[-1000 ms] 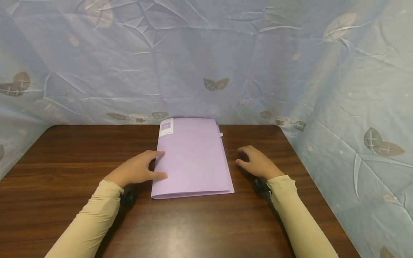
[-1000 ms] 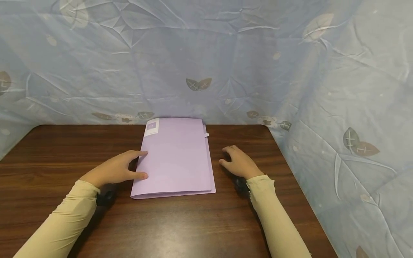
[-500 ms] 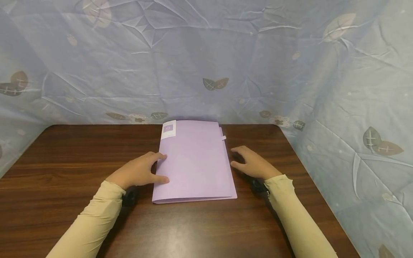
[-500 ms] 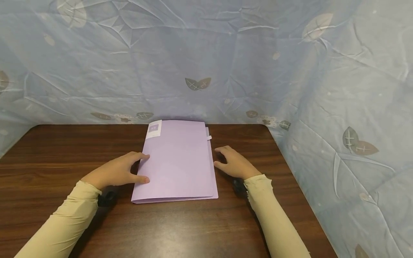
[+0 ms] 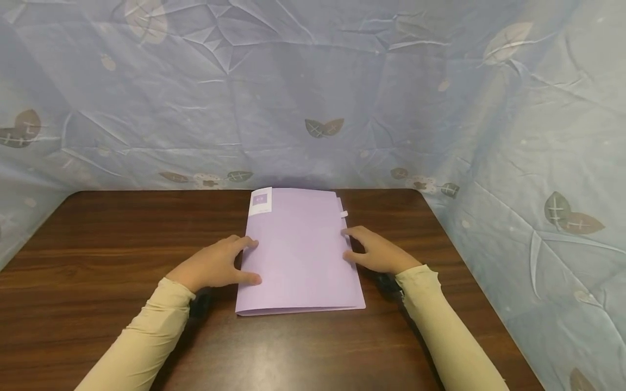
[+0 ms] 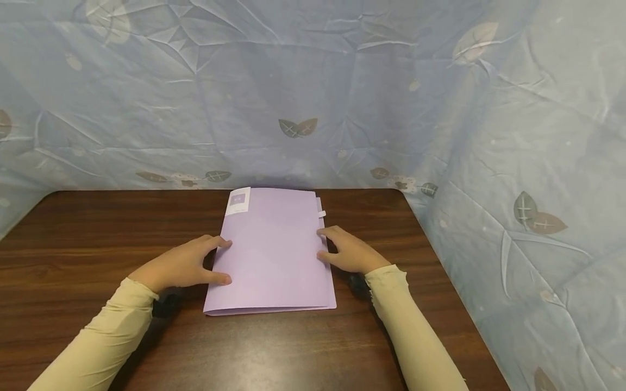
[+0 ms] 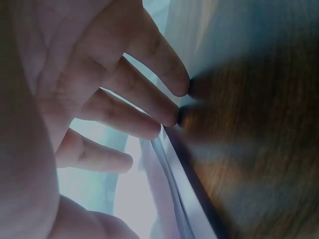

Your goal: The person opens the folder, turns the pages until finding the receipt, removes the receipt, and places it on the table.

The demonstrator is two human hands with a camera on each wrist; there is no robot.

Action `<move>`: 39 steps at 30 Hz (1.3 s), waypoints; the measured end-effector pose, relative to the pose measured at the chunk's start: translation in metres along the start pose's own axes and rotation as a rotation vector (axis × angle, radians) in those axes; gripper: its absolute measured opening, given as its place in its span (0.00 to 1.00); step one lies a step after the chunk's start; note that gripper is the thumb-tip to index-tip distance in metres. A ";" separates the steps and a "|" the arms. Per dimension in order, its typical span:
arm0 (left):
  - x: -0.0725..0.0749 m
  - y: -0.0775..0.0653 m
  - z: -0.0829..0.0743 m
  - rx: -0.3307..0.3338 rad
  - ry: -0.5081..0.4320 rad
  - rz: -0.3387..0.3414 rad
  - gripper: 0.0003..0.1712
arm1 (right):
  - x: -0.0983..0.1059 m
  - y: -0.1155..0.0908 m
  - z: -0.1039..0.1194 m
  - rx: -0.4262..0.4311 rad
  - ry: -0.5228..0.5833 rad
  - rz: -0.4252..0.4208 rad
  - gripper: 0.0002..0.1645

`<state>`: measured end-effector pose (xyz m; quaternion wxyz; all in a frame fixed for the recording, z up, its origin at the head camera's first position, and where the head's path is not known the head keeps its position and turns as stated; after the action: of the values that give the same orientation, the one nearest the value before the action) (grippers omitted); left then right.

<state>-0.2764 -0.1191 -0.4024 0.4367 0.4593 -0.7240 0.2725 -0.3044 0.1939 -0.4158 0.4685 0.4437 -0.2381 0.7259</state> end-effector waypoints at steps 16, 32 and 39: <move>-0.001 -0.003 -0.009 -0.013 -0.043 0.027 0.53 | -0.005 -0.004 0.002 -0.019 -0.031 0.047 0.39; -0.002 -0.006 -0.067 -0.189 0.096 -0.055 0.45 | -0.010 -0.002 0.001 -0.041 -0.067 0.066 0.41; -0.039 -0.006 -0.127 -0.322 0.177 -0.011 0.51 | -0.008 -0.005 0.001 -0.051 -0.064 0.060 0.41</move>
<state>-0.2150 -0.0036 -0.3769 0.5682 0.3617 -0.7143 0.1899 -0.2986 0.1916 -0.4221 0.4499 0.4472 -0.2846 0.7188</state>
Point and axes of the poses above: each hand's wrist, its own y-axis towards the middle knuckle, its own x-axis out of the back of the hand, z = x × y, the point moved 9 cm from there along y, towards the middle knuckle, and after that the axes turned 8 degrees about -z, right-handed, at the moved point
